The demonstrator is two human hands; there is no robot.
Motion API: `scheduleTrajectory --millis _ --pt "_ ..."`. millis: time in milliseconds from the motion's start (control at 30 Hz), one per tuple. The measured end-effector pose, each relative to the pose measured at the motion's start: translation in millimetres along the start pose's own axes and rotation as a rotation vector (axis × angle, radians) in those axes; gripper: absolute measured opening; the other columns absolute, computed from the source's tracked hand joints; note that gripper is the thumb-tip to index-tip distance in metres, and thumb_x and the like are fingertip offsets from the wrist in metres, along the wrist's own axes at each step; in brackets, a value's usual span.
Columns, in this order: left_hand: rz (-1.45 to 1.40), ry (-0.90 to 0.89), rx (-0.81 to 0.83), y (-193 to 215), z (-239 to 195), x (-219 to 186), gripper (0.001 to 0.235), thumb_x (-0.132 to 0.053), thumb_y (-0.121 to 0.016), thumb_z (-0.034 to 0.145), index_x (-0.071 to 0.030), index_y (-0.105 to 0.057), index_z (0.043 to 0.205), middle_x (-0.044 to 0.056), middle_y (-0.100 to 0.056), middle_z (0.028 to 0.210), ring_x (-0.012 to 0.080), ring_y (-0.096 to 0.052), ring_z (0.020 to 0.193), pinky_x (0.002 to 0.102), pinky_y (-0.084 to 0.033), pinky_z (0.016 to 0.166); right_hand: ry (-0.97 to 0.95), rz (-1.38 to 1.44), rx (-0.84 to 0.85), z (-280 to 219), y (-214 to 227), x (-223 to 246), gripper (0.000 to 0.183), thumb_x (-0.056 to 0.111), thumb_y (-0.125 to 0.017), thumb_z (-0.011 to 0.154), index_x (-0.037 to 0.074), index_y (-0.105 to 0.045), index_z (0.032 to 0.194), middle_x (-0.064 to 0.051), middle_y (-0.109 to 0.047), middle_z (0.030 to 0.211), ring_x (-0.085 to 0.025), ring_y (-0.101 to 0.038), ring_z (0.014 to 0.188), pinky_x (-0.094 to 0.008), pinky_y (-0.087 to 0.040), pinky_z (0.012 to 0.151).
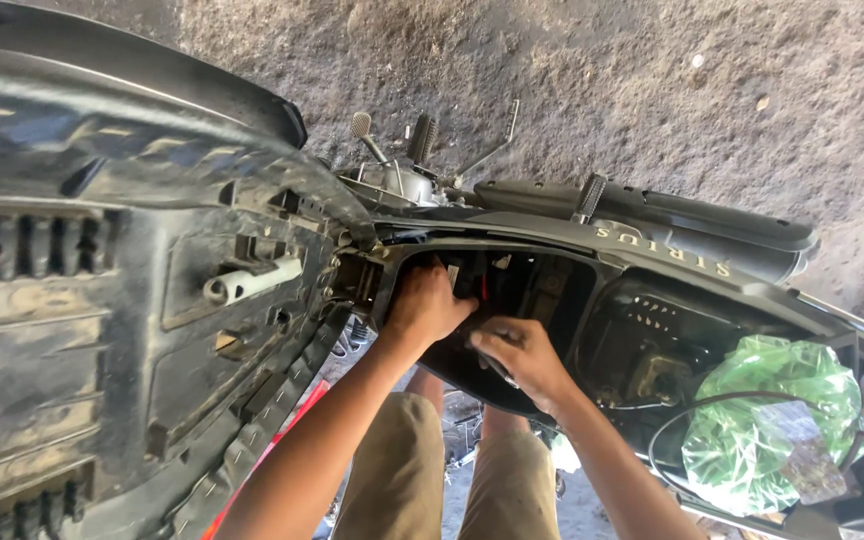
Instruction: The person works on a motorcycle battery located under the seat, using a screwdriver to tighten connections on the battery terminals. The person's hands are visible manipulating the tool and wires within the battery compartment.
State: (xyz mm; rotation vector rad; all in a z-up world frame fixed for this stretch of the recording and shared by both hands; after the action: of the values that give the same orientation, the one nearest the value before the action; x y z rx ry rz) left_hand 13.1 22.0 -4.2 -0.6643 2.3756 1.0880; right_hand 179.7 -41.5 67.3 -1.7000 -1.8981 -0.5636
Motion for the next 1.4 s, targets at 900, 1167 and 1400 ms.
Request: scheduleTrajectory --millis 900,1167,1400 --pt "0.099 0.037 0.064 -29.5 38.0 15.9 0.075 -0.040 -0.078 0.072 0.005 -0.058 0.128 0.031 -0.062 0.129 0.0459 -0.061 0.119 0.049 -0.050 0.103 0.321 -0.492 -0.047 -31.5 2.8 15.3 0.052 -0.005 -0.070 0.075 0.000 -0.063 0.127 -0.018 -0.067 0.111 -0.030 -0.069 0.098 -0.037 -0.055 0.083" --pt "0.164 0.043 0.234 -26.0 35.1 27.3 0.064 -0.040 -0.073 0.077 0.005 -0.066 0.122 0.030 -0.063 0.131 0.0420 -0.061 0.124 0.045 -0.049 0.109 0.542 -0.795 -0.185 -30.2 -19.3 15.5 0.025 0.000 -0.069 0.083 0.006 -0.073 0.108 -0.016 -0.068 0.090 -0.040 -0.069 0.079 -0.046 -0.055 0.067" --pt "0.075 -0.024 0.186 -31.9 26.1 39.6 0.078 -0.056 -0.074 0.078 0.000 -0.061 0.130 0.028 -0.063 0.131 0.0415 -0.060 0.123 0.046 -0.048 0.106 0.442 -0.801 -0.193 -24.2 -25.2 9.8 0.021 0.004 -0.073 0.082 0.007 -0.074 0.103 -0.016 -0.069 0.085 -0.038 -0.070 0.075 -0.044 -0.054 0.065"
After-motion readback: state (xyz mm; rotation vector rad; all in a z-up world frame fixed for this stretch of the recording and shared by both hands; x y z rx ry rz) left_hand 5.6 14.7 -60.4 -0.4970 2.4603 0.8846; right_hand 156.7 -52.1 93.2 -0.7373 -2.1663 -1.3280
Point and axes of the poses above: each hand's wrist, its own z-axis towards the middle knuckle, its own y-axis out of the back of the hand, x = y × z, the point moved 2 cm from there along z, towards the middle knuckle
